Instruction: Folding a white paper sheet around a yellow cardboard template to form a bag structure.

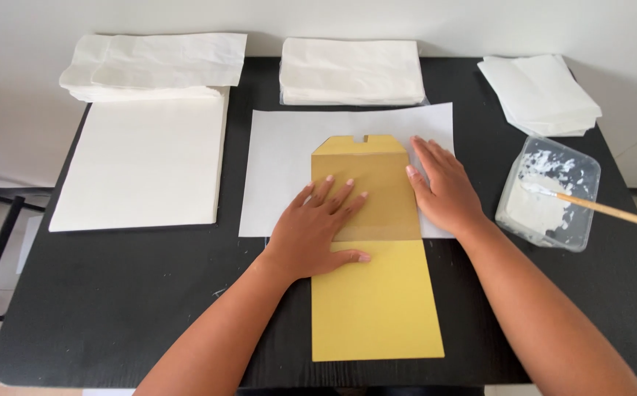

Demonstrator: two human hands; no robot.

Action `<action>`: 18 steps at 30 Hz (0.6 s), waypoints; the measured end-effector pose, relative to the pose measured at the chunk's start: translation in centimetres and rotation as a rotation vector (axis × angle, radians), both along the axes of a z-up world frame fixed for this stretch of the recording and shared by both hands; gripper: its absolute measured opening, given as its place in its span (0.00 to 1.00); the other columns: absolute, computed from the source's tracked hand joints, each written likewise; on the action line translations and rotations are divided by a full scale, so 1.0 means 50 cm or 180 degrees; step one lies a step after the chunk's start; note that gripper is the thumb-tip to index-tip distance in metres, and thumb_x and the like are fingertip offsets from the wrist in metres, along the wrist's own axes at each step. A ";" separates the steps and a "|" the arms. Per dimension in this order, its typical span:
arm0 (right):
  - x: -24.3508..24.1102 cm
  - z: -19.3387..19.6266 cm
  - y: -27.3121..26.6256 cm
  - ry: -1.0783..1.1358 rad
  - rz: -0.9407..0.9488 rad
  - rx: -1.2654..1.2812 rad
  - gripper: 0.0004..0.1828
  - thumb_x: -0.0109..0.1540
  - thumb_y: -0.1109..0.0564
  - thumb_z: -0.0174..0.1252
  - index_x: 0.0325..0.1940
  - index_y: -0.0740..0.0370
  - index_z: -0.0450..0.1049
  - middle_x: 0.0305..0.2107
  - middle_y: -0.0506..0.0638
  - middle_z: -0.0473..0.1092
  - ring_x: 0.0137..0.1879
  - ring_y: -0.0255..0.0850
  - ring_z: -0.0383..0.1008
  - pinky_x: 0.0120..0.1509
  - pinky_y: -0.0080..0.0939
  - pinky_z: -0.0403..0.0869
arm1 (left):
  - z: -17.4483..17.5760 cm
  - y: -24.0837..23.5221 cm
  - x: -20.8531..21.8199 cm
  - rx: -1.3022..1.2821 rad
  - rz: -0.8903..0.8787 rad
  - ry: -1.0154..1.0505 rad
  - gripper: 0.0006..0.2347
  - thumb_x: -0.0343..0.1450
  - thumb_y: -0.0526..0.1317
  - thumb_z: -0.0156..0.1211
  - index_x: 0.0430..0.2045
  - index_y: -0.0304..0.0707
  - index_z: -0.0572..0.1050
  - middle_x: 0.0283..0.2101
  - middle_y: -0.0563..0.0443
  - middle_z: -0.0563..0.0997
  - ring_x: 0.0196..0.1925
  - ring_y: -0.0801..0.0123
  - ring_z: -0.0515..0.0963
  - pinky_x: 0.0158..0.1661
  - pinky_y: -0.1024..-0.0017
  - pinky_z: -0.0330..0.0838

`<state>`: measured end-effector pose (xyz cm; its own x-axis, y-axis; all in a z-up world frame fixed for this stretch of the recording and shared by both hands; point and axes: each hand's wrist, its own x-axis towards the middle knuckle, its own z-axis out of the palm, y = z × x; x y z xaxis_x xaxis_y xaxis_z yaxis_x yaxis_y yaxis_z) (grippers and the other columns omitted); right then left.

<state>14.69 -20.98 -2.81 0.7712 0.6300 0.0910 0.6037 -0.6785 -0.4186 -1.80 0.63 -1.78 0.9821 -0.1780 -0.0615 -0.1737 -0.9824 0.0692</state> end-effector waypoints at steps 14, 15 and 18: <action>0.008 0.010 -0.001 0.0080 0.0111 -0.0543 0.34 0.73 0.37 0.34 0.80 0.54 0.50 0.75 0.54 0.49 0.81 0.54 0.41 0.82 0.58 0.40 | 0.034 0.010 0.002 -0.0170 0.0075 0.0321 0.41 0.65 0.77 0.42 0.72 0.61 0.55 0.77 0.56 0.54 0.79 0.54 0.47 0.74 0.51 0.37; 0.007 0.009 -0.001 0.0069 0.0093 -0.0540 0.34 0.73 0.37 0.34 0.80 0.54 0.51 0.75 0.54 0.49 0.81 0.55 0.41 0.82 0.59 0.40 | 0.035 0.009 0.002 -0.0164 0.0081 0.0329 0.41 0.65 0.77 0.42 0.72 0.61 0.55 0.77 0.56 0.54 0.79 0.54 0.47 0.74 0.51 0.36; 0.006 0.011 -0.001 0.0062 0.0077 -0.0506 0.34 0.73 0.37 0.34 0.80 0.55 0.52 0.75 0.55 0.50 0.81 0.55 0.42 0.82 0.59 0.40 | 0.038 0.003 0.001 -0.0193 0.0105 0.0311 0.41 0.65 0.77 0.43 0.72 0.61 0.57 0.77 0.56 0.55 0.79 0.54 0.48 0.74 0.51 0.37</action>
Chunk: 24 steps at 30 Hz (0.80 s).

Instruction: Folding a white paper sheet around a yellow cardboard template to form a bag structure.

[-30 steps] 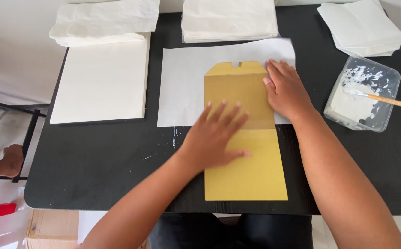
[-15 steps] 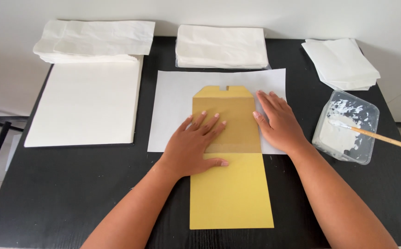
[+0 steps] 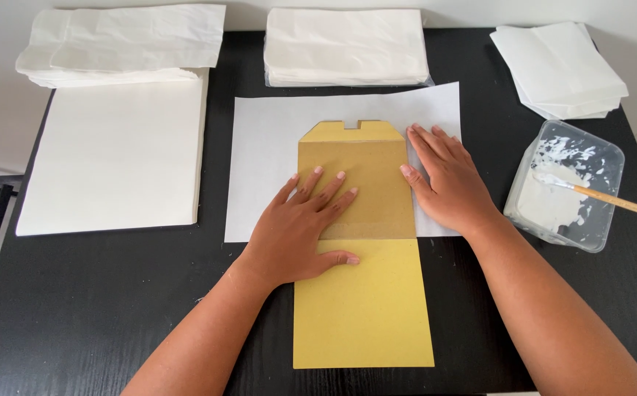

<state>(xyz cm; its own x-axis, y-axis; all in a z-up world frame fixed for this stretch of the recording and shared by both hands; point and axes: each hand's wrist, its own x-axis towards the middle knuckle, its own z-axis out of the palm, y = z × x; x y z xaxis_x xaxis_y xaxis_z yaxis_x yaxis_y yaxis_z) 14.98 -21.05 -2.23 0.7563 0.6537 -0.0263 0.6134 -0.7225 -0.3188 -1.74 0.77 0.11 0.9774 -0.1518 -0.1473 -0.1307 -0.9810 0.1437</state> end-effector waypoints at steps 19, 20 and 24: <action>-0.021 0.013 -0.011 -0.0036 0.0706 0.0427 0.36 0.67 0.41 0.51 0.77 0.55 0.57 0.75 0.56 0.49 0.79 0.63 0.44 0.79 0.67 0.44 | 0.015 0.083 -0.026 -0.0561 0.0103 0.0049 0.59 0.50 0.81 0.61 0.73 0.44 0.55 0.77 0.45 0.54 0.78 0.48 0.49 0.74 0.51 0.37; -0.021 0.014 -0.009 -0.0027 0.0695 0.0460 0.36 0.67 0.42 0.52 0.77 0.56 0.58 0.75 0.58 0.50 0.79 0.64 0.45 0.79 0.68 0.45 | 0.013 0.085 -0.026 -0.0567 0.0087 0.0096 0.59 0.50 0.80 0.63 0.73 0.44 0.55 0.77 0.45 0.53 0.79 0.48 0.49 0.74 0.50 0.36; -0.016 0.012 -0.012 0.0019 0.0699 0.0440 0.36 0.67 0.44 0.53 0.76 0.59 0.59 0.75 0.60 0.49 0.79 0.66 0.46 0.79 0.68 0.46 | 0.023 0.083 -0.028 -0.0659 0.0068 0.0171 0.60 0.47 0.79 0.64 0.74 0.45 0.53 0.78 0.48 0.53 0.79 0.49 0.48 0.74 0.50 0.35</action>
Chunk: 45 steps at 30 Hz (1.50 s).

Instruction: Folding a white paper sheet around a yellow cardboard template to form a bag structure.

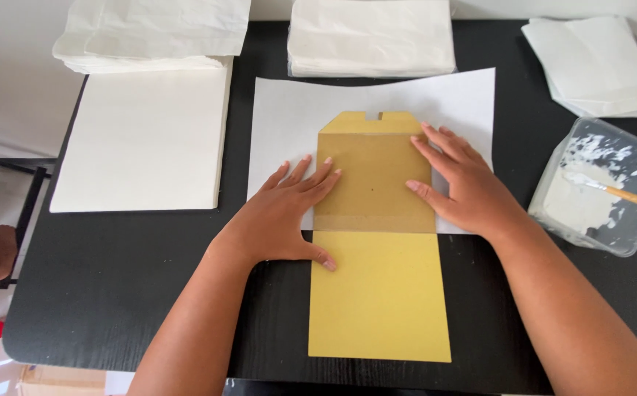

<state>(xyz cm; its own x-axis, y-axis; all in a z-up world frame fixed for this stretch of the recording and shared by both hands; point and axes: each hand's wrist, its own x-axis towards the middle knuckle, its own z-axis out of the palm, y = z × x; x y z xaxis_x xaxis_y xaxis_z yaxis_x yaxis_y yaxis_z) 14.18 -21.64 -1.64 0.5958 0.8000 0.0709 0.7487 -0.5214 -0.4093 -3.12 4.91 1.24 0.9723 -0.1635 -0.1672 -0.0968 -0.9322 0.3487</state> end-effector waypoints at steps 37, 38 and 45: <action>-0.021 0.026 0.000 0.0437 -0.0334 0.0646 0.24 0.67 0.53 0.56 0.67 0.62 0.70 0.70 0.64 0.58 0.77 0.66 0.52 0.76 0.67 0.55 | 0.002 0.001 0.004 -0.0128 0.0063 -0.0018 0.60 0.45 0.79 0.66 0.72 0.47 0.58 0.76 0.53 0.58 0.78 0.58 0.52 0.74 0.53 0.34; -0.021 0.026 0.000 0.0461 -0.0331 0.0664 0.25 0.67 0.53 0.55 0.69 0.61 0.69 0.70 0.64 0.58 0.77 0.66 0.51 0.76 0.67 0.54 | 0.003 0.001 0.004 -0.0144 0.0065 -0.0028 0.60 0.45 0.79 0.67 0.72 0.46 0.58 0.75 0.53 0.59 0.78 0.57 0.52 0.74 0.53 0.34; 0.001 0.002 -0.002 0.0401 -0.0172 0.0669 0.30 0.68 0.52 0.55 0.73 0.61 0.64 0.69 0.64 0.59 0.77 0.65 0.51 0.77 0.68 0.51 | 0.001 0.003 0.005 -0.0213 0.0029 -0.0064 0.60 0.46 0.78 0.68 0.71 0.45 0.59 0.75 0.52 0.59 0.78 0.55 0.52 0.74 0.52 0.33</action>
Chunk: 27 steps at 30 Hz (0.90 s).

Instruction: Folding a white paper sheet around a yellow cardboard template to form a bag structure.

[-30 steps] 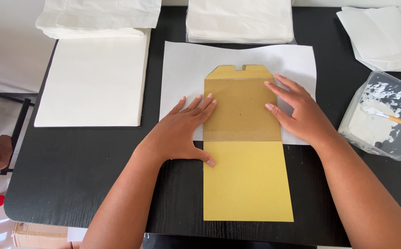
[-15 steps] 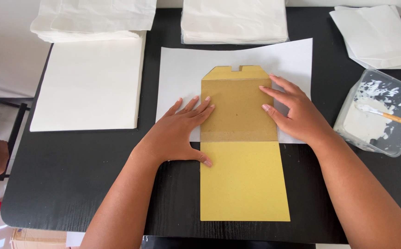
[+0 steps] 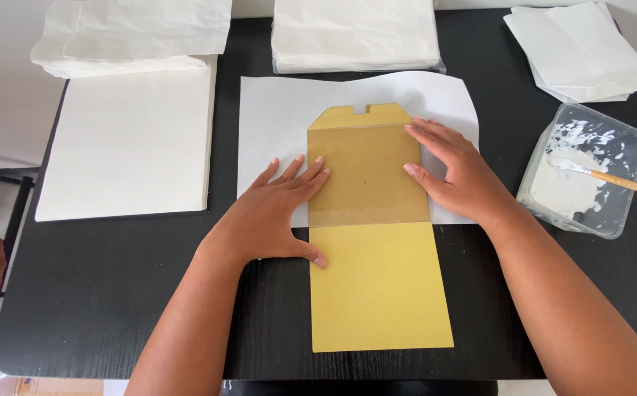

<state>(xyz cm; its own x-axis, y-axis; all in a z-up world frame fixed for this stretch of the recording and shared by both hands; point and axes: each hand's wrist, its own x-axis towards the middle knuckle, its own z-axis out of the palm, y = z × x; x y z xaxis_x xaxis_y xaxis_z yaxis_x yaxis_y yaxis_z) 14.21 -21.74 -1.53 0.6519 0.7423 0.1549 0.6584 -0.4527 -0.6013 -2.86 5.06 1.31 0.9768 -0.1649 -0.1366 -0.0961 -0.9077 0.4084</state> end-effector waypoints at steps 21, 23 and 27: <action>0.003 0.013 -0.002 0.0137 -0.0001 0.0009 0.32 0.64 0.54 0.59 0.73 0.57 0.63 0.66 0.62 0.61 0.71 0.65 0.60 0.74 0.71 0.52 | 0.007 -0.003 0.000 0.0005 -0.0001 0.0057 0.60 0.45 0.78 0.68 0.71 0.46 0.59 0.75 0.52 0.60 0.78 0.56 0.53 0.74 0.51 0.33; 0.005 0.011 -0.003 0.0142 -0.0003 0.0009 0.32 0.64 0.55 0.59 0.73 0.57 0.64 0.66 0.62 0.61 0.71 0.65 0.60 0.74 0.71 0.52 | 0.004 -0.002 0.000 0.0016 -0.0002 0.0065 0.59 0.46 0.78 0.69 0.71 0.46 0.58 0.75 0.52 0.60 0.78 0.56 0.53 0.74 0.51 0.33; 0.007 0.007 -0.004 0.0155 0.0013 0.0000 0.33 0.64 0.55 0.58 0.73 0.58 0.63 0.65 0.64 0.61 0.71 0.66 0.60 0.74 0.71 0.52 | 0.005 -0.001 -0.001 -0.0058 0.0000 0.0053 0.58 0.47 0.77 0.69 0.71 0.45 0.59 0.75 0.50 0.60 0.78 0.54 0.53 0.74 0.50 0.33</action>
<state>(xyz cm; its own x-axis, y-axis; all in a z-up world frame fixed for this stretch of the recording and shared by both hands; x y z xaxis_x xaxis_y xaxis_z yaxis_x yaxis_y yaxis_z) 14.58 -21.92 -1.20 0.6557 0.7449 0.1231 0.6301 -0.4501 -0.6328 -2.89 5.00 1.54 0.9744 -0.1675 -0.1497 -0.0892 -0.9001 0.4264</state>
